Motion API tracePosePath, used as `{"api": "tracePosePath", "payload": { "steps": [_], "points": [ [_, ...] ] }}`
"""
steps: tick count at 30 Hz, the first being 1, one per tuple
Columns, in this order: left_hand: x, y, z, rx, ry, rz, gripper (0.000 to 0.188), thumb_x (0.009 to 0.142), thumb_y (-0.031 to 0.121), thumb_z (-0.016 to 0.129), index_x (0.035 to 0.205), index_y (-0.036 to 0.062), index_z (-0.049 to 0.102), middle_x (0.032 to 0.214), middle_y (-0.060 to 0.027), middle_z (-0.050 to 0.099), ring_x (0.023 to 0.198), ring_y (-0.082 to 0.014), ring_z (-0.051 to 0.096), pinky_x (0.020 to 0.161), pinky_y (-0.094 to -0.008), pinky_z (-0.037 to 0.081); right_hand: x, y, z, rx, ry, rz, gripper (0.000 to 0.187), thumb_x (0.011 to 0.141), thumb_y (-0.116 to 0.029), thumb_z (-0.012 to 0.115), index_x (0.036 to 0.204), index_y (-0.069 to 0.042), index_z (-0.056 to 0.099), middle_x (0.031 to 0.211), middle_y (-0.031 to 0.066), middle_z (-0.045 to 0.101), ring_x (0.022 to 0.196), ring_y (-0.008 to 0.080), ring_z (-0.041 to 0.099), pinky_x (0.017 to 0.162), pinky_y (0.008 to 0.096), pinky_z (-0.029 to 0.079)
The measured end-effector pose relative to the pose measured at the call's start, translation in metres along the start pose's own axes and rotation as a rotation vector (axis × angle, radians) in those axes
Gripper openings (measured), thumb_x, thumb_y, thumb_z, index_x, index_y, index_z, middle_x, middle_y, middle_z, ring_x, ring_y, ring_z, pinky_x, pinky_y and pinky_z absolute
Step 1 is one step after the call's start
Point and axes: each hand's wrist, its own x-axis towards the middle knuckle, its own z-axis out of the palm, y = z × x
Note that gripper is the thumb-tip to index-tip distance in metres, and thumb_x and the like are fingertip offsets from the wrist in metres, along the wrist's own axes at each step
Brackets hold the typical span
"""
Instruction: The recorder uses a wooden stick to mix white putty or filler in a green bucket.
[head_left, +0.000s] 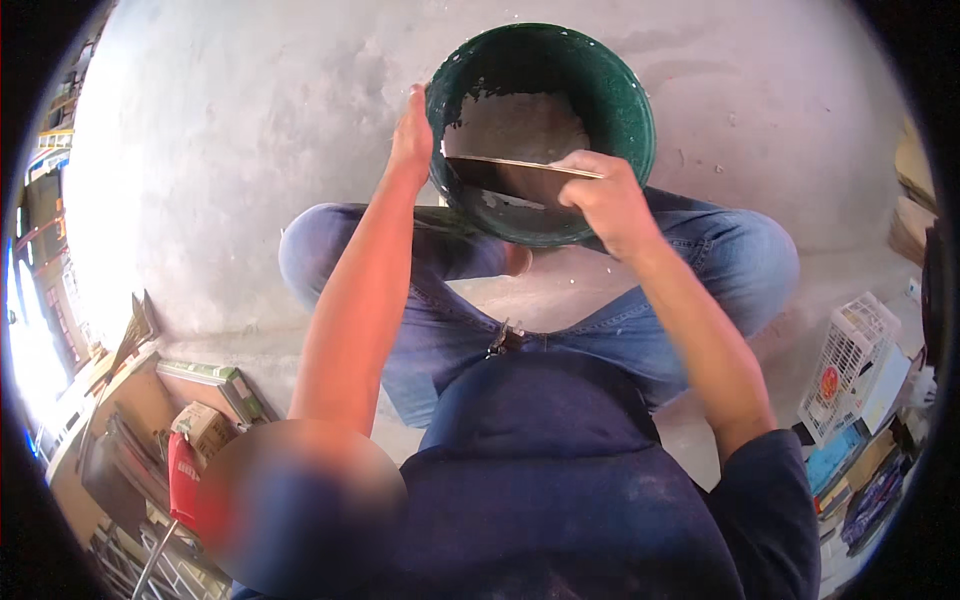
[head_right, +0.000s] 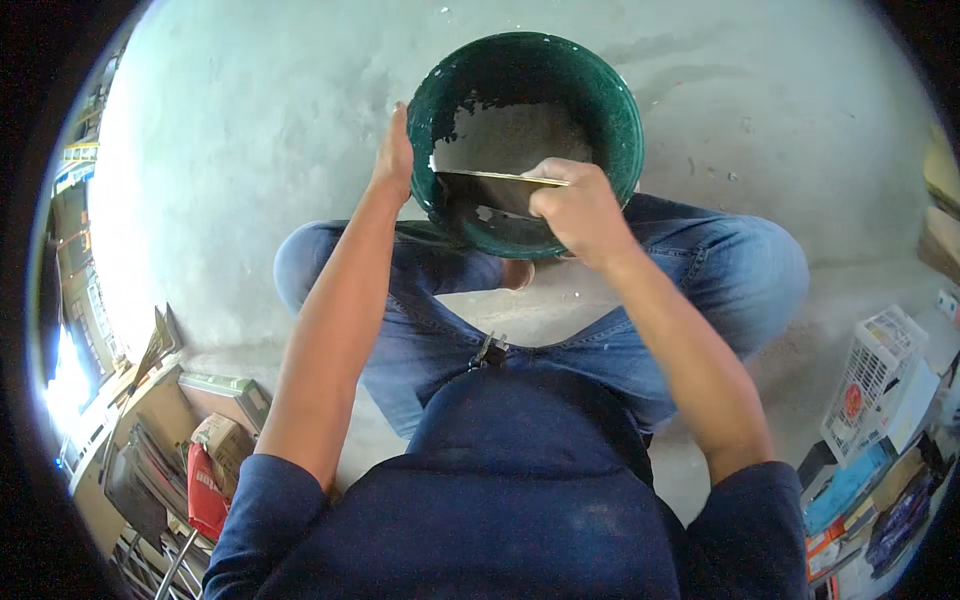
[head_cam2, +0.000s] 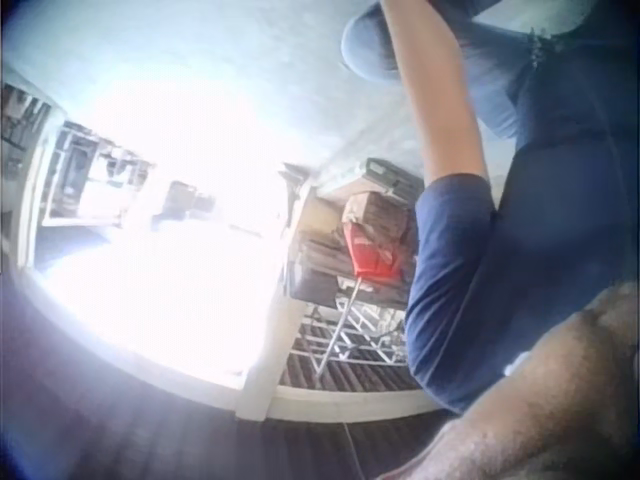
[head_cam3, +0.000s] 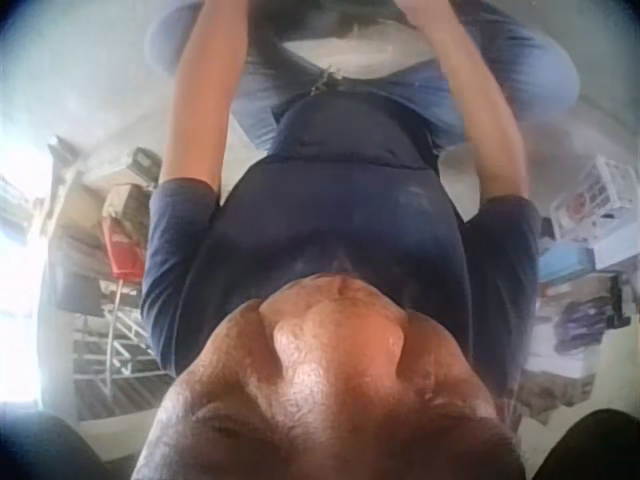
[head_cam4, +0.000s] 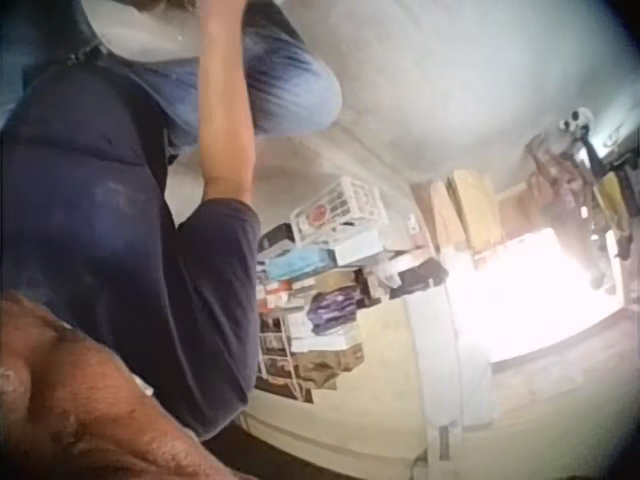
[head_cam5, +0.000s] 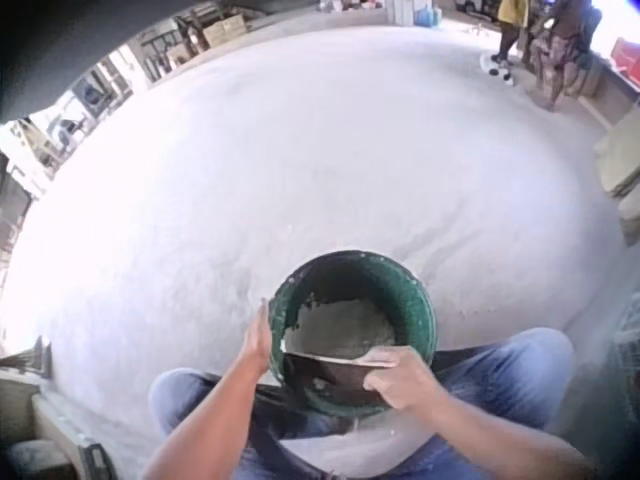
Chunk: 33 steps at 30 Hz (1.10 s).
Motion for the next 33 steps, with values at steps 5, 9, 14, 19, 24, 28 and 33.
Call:
{"api": "tracePosePath", "payload": {
  "steps": [5, 9, 14, 19, 24, 28, 33],
  "points": [
    [-0.008, 0.009, 0.025, 0.096, 0.012, 0.093, 0.071, 0.1, 0.055, 0.032, 0.137, -0.0041, 0.047, 0.14, -0.0214, 0.049, 0.131, -0.0282, 0.044, 0.109, -0.0359, 0.031, 0.017, 0.039, 0.039, -0.175, 0.247, 0.03, 0.031, 0.069, -0.008, 0.057, 0.096, 0.002, 0.069, 0.079, 0.0182, 0.067, 0.075, 0.0229, 0.064, 0.073, 0.0329, 0.049],
    [0.002, -0.004, 0.017, 0.246, 0.107, 0.282, 0.073, 0.099, 0.057, 0.033, 0.132, -0.0051, 0.051, 0.135, -0.0215, 0.052, 0.126, -0.0282, 0.047, 0.106, -0.0354, 0.033, 0.021, 0.046, 0.034, -0.223, 0.257, -0.02, 0.033, 0.069, -0.008, 0.057, 0.098, 0.002, 0.069, 0.08, 0.0177, 0.067, 0.075, 0.0242, 0.064, 0.073, 0.0326, 0.049],
    [-0.019, 0.016, 0.007, 0.25, 0.127, 0.267, 0.069, 0.098, 0.054, 0.041, 0.132, -0.0041, 0.052, 0.132, -0.0196, 0.055, 0.124, -0.0265, 0.048, 0.105, -0.0345, 0.034, -0.026, -0.023, 0.027, -0.236, 0.063, 0.096, 0.036, 0.069, -0.008, 0.057, 0.102, 0.002, 0.068, 0.083, 0.0175, 0.068, 0.077, 0.0245, 0.064, 0.074, 0.0318, 0.048],
    [-0.019, 0.021, 0.036, 0.215, 0.053, 0.233, 0.066, 0.098, 0.052, 0.044, 0.132, -0.0038, 0.052, 0.133, -0.0174, 0.055, 0.124, -0.0236, 0.048, 0.105, -0.0332, 0.034, 0.04, 0.042, 0.032, -0.135, 0.247, -0.006, 0.034, 0.069, -0.007, 0.057, 0.1, 0.002, 0.068, 0.084, 0.0175, 0.067, 0.078, 0.0237, 0.065, 0.072, 0.0322, 0.048],
    [-0.009, 0.009, 0.009, 0.102, 0.037, 0.264, 0.065, 0.098, 0.051, 0.045, 0.132, -0.0038, 0.053, 0.133, -0.0162, 0.055, 0.123, -0.0224, 0.049, 0.105, -0.0325, 0.035, 0.026, 0.009, 0.037, -0.233, 0.158, 0.136, 0.034, 0.069, -0.008, 0.058, 0.1, 0.001, 0.069, 0.084, 0.0175, 0.067, 0.08, 0.022, 0.064, 0.073, 0.0314, 0.047],
    [-0.013, 0.013, 0.006, 0.185, 0.083, 0.285, 0.066, 0.098, 0.052, 0.044, 0.133, -0.0037, 0.051, 0.133, -0.0166, 0.055, 0.123, -0.0225, 0.048, 0.105, -0.0331, 0.034, -0.014, -0.019, 0.018, -0.138, 0.058, 0.035, 0.032, 0.069, -0.009, 0.058, 0.098, 0.0, 0.069, 0.081, 0.0158, 0.066, 0.077, 0.0218, 0.062, 0.072, 0.0315, 0.047],
    [-0.002, 0.009, 0.029, 0.173, -0.01, 0.247, 0.068, 0.098, 0.054, 0.043, 0.134, -0.0037, 0.05, 0.134, -0.0173, 0.054, 0.125, -0.0234, 0.047, 0.105, -0.0341, 0.034, 0.067, 0.052, 0.045, -0.228, 0.364, 0.084, 0.029, 0.069, -0.01, 0.057, 0.092, 0.001, 0.069, 0.082, 0.0184, 0.068, 0.079, 0.0289, 0.065, 0.073, 0.0339, 0.049]
  ]
}}
